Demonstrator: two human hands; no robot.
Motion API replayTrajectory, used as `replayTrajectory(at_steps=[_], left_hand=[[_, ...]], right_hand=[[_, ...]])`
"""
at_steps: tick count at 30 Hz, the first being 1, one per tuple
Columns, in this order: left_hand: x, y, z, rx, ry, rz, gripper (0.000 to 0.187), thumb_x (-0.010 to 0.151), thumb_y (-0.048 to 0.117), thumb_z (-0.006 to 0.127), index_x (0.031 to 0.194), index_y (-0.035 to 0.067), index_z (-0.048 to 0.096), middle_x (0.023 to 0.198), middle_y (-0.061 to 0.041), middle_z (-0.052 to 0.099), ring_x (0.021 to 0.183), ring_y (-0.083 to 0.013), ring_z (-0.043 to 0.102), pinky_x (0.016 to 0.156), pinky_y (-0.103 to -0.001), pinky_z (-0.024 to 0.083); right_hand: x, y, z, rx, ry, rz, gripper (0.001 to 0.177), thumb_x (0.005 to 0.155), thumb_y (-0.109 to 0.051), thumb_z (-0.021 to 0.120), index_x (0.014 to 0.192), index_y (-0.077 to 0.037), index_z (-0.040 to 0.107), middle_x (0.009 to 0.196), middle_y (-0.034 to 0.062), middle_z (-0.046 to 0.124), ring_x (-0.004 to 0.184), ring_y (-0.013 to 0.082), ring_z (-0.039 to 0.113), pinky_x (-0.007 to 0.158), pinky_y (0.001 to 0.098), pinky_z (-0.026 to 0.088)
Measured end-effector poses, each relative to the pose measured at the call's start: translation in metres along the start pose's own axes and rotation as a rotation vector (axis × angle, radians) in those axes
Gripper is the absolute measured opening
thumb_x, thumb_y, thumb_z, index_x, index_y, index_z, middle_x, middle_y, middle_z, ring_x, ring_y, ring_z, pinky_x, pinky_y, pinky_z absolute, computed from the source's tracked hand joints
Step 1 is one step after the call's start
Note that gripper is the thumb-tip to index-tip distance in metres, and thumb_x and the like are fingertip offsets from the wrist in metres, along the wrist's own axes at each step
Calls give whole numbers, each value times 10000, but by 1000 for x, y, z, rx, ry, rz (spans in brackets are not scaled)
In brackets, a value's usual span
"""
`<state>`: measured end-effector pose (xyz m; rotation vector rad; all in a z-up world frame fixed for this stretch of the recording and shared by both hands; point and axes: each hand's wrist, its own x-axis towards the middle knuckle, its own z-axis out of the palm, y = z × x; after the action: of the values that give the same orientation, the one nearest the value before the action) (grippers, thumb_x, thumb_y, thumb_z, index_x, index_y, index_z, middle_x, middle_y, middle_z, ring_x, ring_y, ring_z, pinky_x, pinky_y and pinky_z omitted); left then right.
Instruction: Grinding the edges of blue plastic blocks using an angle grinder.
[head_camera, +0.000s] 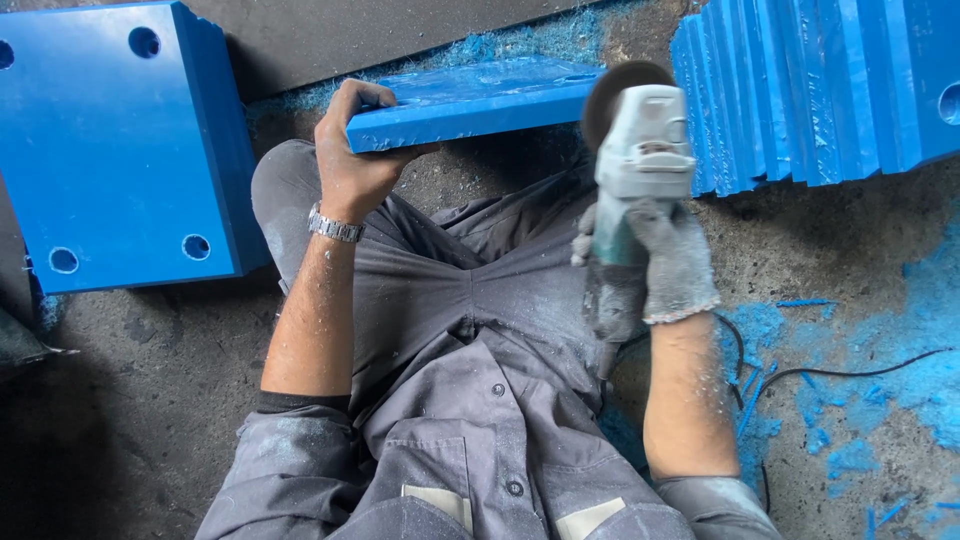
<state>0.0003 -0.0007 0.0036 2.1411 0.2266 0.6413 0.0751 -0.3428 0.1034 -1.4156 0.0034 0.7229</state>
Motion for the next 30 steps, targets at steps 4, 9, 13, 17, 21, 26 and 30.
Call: replayTrajectory(at_steps=[4, 9, 13, 17, 21, 26, 30], left_hand=[[1, 1, 1, -81, -5, -33, 593, 767, 310, 1059, 1087, 102, 604, 1062, -63, 691, 1009, -210, 713, 860, -371, 610], [2, 2, 4, -140, 42, -13, 576, 776, 223, 1047, 1117, 96, 602, 1112, -71, 696, 1066, -222, 723, 904, -374, 624], [2, -5, 11, -149, 87, -1, 572, 776, 154, 1037, 1128, 103, 590, 1120, -55, 696, 1061, -219, 724, 895, -368, 620], [1, -10, 17, -212, 138, 79, 560, 778, 60, 989, 1167, 108, 590, 1228, -70, 655, 1156, -236, 682, 984, -383, 600], [-1, -20, 25, -308, 172, 69, 590, 742, 54, 999, 1154, 121, 582, 1222, -51, 628, 1151, -218, 659, 996, -383, 582], [-7, -40, 43, -349, 157, -2, 494, 836, 23, 878, 1218, 158, 596, 1291, -34, 665, 1233, -220, 681, 1065, -405, 599], [-4, -38, 42, -398, 177, 55, 540, 832, 95, 949, 1218, 151, 576, 1277, -51, 639, 1220, -238, 648, 1032, -427, 574]], right_hand=[[-7, -7, -30, 327, 118, -73, 689, 938, -417, 772, 1303, 108, 516, 965, 236, 684, 784, 360, 705, 731, 498, 625], [-18, -6, -29, 297, 36, -201, 712, 938, -408, 773, 1425, 32, 499, 1016, 219, 664, 819, 355, 682, 748, 508, 599], [-11, -5, -7, 238, -67, -154, 680, 958, -386, 781, 1372, 84, 516, 1020, 233, 663, 844, 370, 689, 761, 496, 603], [0, -1, 24, 173, -26, -72, 682, 914, -375, 796, 1345, 74, 517, 991, 233, 686, 795, 341, 711, 720, 469, 625], [1, -2, 65, 32, -72, -72, 703, 880, -371, 803, 1360, 48, 508, 950, 219, 693, 775, 328, 724, 702, 460, 635], [4, 8, 121, -35, -149, 118, 620, 874, -285, 810, 1303, 67, 533, 936, 185, 727, 775, 286, 745, 717, 398, 643], [6, 13, 133, -33, -195, 178, 612, 853, -258, 810, 1302, 54, 536, 935, 179, 725, 773, 271, 748, 694, 393, 640]])
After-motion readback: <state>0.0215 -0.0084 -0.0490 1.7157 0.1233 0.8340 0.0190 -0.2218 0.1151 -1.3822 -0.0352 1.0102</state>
